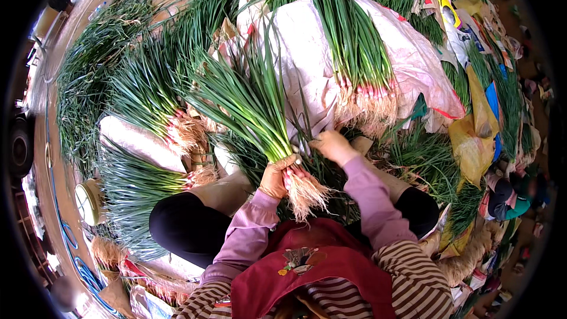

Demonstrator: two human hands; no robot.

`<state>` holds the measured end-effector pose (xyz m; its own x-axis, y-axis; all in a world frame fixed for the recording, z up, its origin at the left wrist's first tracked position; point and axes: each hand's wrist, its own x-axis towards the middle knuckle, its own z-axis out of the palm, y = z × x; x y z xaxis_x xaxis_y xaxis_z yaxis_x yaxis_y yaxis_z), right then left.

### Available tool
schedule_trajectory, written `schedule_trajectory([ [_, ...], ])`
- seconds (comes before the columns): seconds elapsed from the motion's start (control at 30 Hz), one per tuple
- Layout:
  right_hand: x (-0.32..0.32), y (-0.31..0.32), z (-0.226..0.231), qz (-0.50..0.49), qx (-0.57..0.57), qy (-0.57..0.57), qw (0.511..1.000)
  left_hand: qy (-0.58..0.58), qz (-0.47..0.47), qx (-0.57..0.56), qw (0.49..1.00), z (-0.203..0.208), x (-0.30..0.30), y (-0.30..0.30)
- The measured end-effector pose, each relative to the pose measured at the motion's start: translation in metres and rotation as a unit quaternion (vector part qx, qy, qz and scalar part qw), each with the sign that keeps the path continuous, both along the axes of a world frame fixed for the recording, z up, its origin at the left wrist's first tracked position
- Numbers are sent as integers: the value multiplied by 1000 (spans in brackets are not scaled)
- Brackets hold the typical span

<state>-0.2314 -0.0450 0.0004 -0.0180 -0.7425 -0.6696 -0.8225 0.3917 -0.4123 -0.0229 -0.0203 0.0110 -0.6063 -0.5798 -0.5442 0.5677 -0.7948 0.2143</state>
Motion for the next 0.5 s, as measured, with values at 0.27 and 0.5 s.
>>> schedule_trajectory([
  [0.27, -82, -95, 36, -126, -165, 205, 956, -45, -43, -8, 998, -13, -2, -2],
  [0.5, 11, 27, 55, -87, -118, -255, 956, -22, -42, -5, 999, -10, 2, -1],
])
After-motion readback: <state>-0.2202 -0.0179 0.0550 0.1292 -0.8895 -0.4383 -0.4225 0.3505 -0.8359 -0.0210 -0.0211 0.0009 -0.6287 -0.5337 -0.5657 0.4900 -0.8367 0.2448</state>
